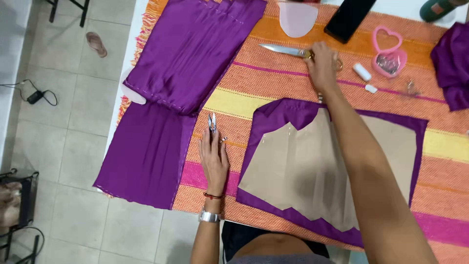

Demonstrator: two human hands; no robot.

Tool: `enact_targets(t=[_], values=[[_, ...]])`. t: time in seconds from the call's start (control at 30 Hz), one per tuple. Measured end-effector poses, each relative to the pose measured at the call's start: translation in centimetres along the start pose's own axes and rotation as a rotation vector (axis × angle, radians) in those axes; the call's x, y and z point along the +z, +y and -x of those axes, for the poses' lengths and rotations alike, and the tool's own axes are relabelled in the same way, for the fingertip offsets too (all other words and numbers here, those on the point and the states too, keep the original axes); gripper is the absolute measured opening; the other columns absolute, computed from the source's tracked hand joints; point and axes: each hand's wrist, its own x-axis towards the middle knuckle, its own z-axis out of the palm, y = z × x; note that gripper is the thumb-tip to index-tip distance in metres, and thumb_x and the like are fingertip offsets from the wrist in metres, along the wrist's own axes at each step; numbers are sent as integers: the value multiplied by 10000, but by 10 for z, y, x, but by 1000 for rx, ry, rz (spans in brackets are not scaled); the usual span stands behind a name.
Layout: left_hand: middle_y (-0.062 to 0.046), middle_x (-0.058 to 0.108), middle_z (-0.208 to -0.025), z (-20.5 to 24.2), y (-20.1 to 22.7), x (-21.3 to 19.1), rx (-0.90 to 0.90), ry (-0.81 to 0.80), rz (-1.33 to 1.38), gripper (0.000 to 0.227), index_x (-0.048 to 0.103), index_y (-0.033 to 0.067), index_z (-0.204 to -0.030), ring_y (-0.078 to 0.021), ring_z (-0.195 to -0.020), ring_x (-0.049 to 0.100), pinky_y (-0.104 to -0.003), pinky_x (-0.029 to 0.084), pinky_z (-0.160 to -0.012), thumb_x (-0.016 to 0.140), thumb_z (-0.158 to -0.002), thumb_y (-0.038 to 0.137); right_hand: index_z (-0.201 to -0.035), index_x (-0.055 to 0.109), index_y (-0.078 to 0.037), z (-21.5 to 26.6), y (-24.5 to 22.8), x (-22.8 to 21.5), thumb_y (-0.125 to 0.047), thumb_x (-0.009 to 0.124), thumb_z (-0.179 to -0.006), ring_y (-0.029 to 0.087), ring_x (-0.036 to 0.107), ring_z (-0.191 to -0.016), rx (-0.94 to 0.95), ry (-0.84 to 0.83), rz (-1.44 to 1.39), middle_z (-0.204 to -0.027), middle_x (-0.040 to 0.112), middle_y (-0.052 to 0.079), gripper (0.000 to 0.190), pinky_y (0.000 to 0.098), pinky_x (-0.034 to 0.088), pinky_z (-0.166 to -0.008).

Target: The person pins purple fabric to a paper pattern on a table using several pins. They align the edges of the fabric with the pattern and smooth the material by hand.

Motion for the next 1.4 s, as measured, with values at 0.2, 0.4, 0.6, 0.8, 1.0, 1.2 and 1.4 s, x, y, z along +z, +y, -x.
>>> enact_targets(t=[0.2, 0.4, 0.6, 0.8, 1.0, 1.2, 1.4], values=[[-189, 403, -1741, 5, -8, 7, -20, 90, 119, 488, 502, 88, -1620, -375, -1620, 414, -590, 366, -1341, 619, -1160, 199, -1244, 710, -80, 31, -34, -5, -92, 916, -980, 316, 547, -1102, -156, 196, 17, -1181, 623, 110, 335, 430, 414, -943], [-162, 378, -1765, 7, -7, 4, -26, 10, 79, 768, 433, 121, -1669, -354, -1668, 337, -602, 234, -1404, 492, -991, -237, -1055, 612, -139, 56, -40, 30, -354, 879, -1010, 273, 558, -1139, 54, -6, -206, -1153, 609, 80, 345, 435, 427, -1053], [-135, 365, -1777, 11, -12, 7, -13, -42, -13, 1001, 465, 133, -1658, -366, -1669, 321, -615, 253, -1382, 485, -785, -355, -906, 700, -133, 66, -45, 23, -242, 926, -1016, 240, 559, -925, 25, 33, -296, -949, 651, 42, 274, 398, 410, -854], [-202, 436, -1723, 7, -2, -3, -8, -30, 13, 665, 647, 29, -1497, -385, -1610, 378, -561, 244, -1326, 510, -899, -228, -1038, 729, -123, 129, -105, -61, -177, 856, -1012, 345, 662, -1048, -139, -95, -330, -1027, 637, 99, 140, 467, 505, -963], [-164, 392, -1759, 5, 0, -2, 19, -52, 28, 724, 632, 74, -1527, -380, -1651, 296, -607, 128, -1349, 555, -863, -202, -964, 778, -103, 229, -110, -176, -182, 845, -938, 314, 762, -947, -83, -393, -600, -961, 750, 79, 107, 479, 592, -885], [-194, 400, -1749, 13, 19, 10, 62, -65, 67, 680, 673, 71, -1468, -406, -1650, 299, -619, 153, -1343, 608, -845, -192, -916, 769, 20, 382, -59, -196, -126, 844, -895, 350, 796, -954, 183, 33, -848, -969, 774, 172, 166, 496, 637, -887], [-189, 500, -1673, -21, 9, 27, 194, 3, 26, 521, 711, 94, -1440, -421, -1583, 417, -586, 249, -1318, 708, -944, -64, -986, 523, -222, 457, -90, -142, -319, 505, -1206, 76, 504, -841, 1252, 939, -1603, -921, 463, -101, 241, 253, 435, -784]])
